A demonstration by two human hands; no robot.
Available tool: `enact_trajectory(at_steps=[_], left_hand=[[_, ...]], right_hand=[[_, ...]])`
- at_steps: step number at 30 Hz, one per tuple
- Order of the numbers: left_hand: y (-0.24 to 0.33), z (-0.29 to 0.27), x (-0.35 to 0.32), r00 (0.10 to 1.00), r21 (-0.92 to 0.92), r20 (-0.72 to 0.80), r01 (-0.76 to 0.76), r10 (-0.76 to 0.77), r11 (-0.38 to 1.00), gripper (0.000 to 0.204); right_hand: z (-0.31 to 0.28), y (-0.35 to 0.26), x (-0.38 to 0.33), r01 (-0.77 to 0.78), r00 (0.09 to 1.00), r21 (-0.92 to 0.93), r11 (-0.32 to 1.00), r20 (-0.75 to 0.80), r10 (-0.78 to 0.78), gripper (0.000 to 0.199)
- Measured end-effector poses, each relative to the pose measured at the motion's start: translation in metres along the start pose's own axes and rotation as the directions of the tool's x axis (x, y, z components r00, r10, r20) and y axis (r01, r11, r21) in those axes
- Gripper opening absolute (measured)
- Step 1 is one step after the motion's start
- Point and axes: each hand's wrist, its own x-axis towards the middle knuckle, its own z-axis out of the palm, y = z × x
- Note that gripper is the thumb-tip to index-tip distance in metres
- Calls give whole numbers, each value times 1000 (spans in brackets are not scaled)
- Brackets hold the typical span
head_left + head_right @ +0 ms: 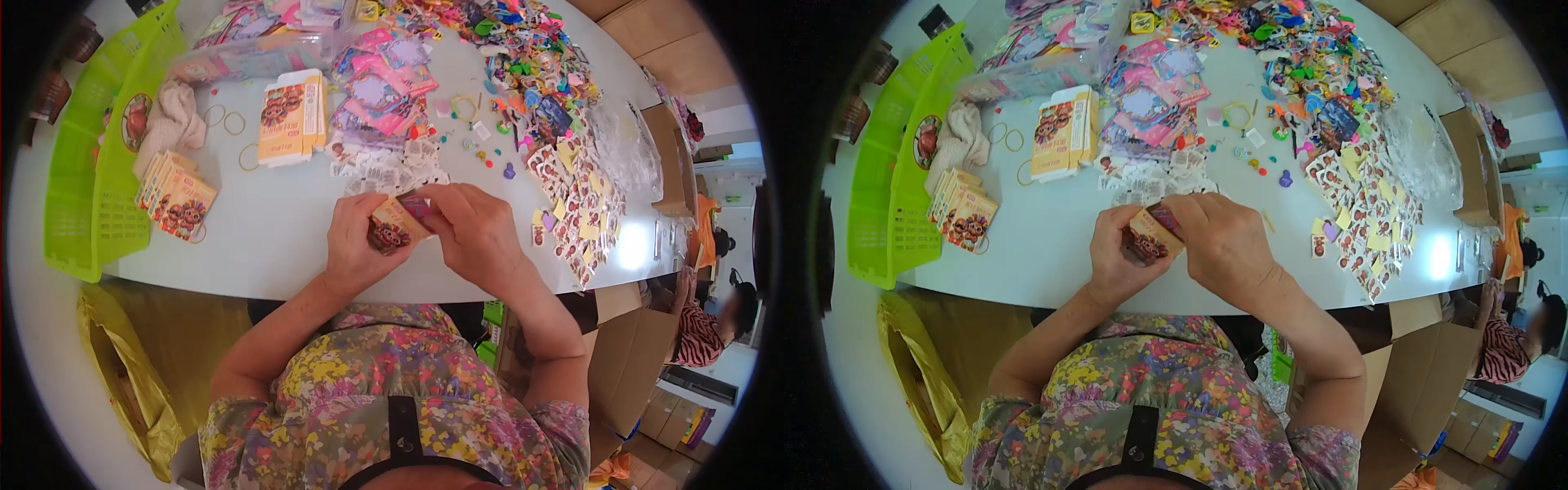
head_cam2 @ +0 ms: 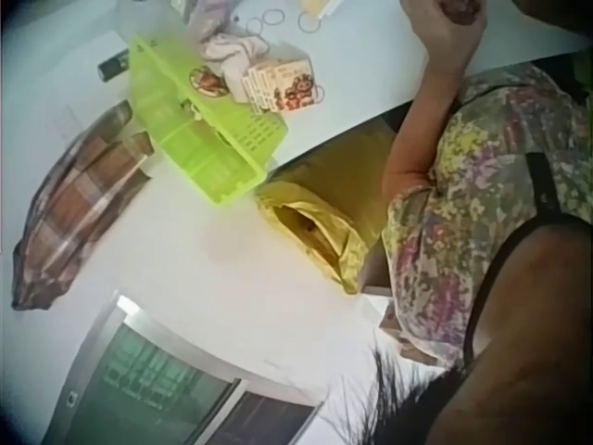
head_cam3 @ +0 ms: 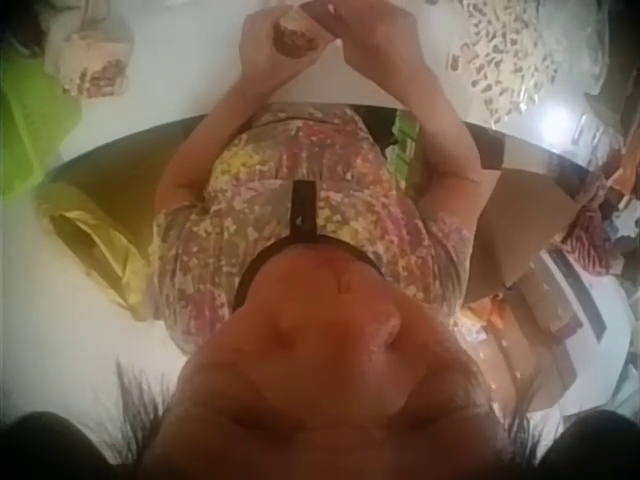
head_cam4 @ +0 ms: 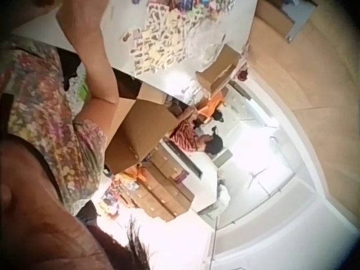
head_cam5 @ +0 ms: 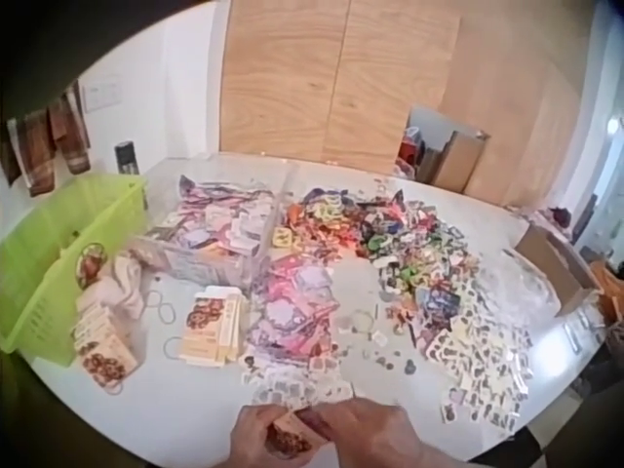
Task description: Assembling small printed cardboard boxes and filling them with small plastic toys or items.
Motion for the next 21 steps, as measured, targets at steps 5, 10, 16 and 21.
enact_trajectory(at_steps=[5,10,16,21], left_hand=[[2,-3,-1,1000,-81,0,11,-11,997,76],[1,0,3,999,-73,51,-13,17,997,76],[-4,0,-1,996,-134,73,52,-43,990,80],[-3,-1,-2,995,-156,99,8,8,988,81]], right_hand=[[1,55,16,-467,880,582,666,234,413,24],[42,155,51,-208,974,-67,976,-102,201,28],[31,190,58,-469,883,75,880,37,468,43],[51,188,51,-317,949,-155,936,-52,312,33]])
